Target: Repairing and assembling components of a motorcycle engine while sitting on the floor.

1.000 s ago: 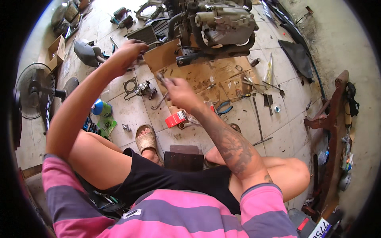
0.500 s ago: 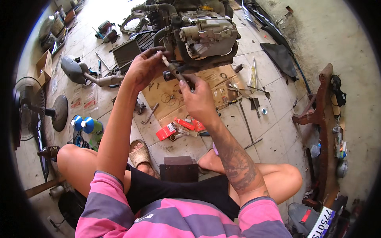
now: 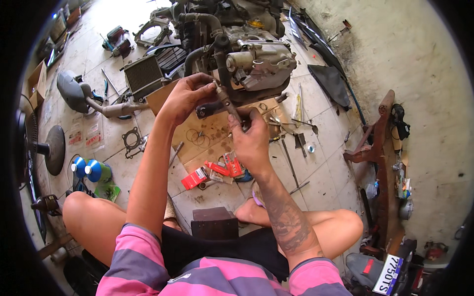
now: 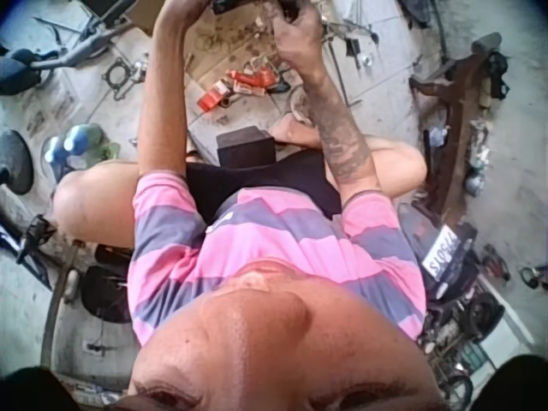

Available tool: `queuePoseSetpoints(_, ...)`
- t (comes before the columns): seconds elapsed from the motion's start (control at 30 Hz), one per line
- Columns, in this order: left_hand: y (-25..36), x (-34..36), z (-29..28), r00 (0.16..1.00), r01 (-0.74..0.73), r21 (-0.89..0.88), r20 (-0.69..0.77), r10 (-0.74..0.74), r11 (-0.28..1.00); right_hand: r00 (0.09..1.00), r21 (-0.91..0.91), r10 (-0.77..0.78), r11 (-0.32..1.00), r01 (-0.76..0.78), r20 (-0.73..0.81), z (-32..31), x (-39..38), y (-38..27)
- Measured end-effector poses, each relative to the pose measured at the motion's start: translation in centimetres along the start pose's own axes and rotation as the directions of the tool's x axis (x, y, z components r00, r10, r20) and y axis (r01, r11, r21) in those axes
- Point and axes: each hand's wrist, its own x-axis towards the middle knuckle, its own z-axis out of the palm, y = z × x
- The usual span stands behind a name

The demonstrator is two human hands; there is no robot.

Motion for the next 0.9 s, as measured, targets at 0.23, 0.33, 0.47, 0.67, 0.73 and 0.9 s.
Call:
queuePoseSetpoints(0.23, 0.6, 0.8, 0.5, 1.0, 0.008, 0.413, -0.019, 0.0, 0.911, 0.908, 0.362, 0.332, 0.838, -0.408, 0.254, 0.6, 0.0, 0.0)
queuePoseSetpoints(0.33, 0.9, 1.4, 0.0, 0.993, 0.009, 0.425, -0.11, 0.041, 0.905, 0.869, 0.396, 0.421, 0.775, -0.493, 0.259, 0.9, -0.1, -0.6)
queuePoseSetpoints(0.47, 0.3, 3.0, -1.0, 0.982, 0.057, 0.196, -0.19, -0.019, 0.979, 0.859, 0.476, 0.442, 0.716, -0.511, 0.257, 0.7, 1.4, -1.3)
queuePoseSetpoints(0.67, -2.0, 5.2, -0.8, 0.995, 0.102, -0.028, -0.009, -0.102, 0.994, 0.908, 0.538, 0.316, 0.732, -0.419, 0.276, 1.4, 3.8, -1.9)
queuePoseSetpoints(0.73, -2.2, 5.5, -1.0, 0.991, 0.119, -0.095, 0.065, -0.113, 0.988, 0.912, 0.566, 0.355, 0.717, -0.406, 0.204, 1.8, 4.3, -2.2)
queuePoseSetpoints(0.9, -1.7, 5.5, -0.7, 0.993, 0.001, -0.081, 0.114, 0.008, 0.997, 0.925, 0.625, 0.369, 0.702, -0.341, 0.089, 2.6, 5.8, -2.6)
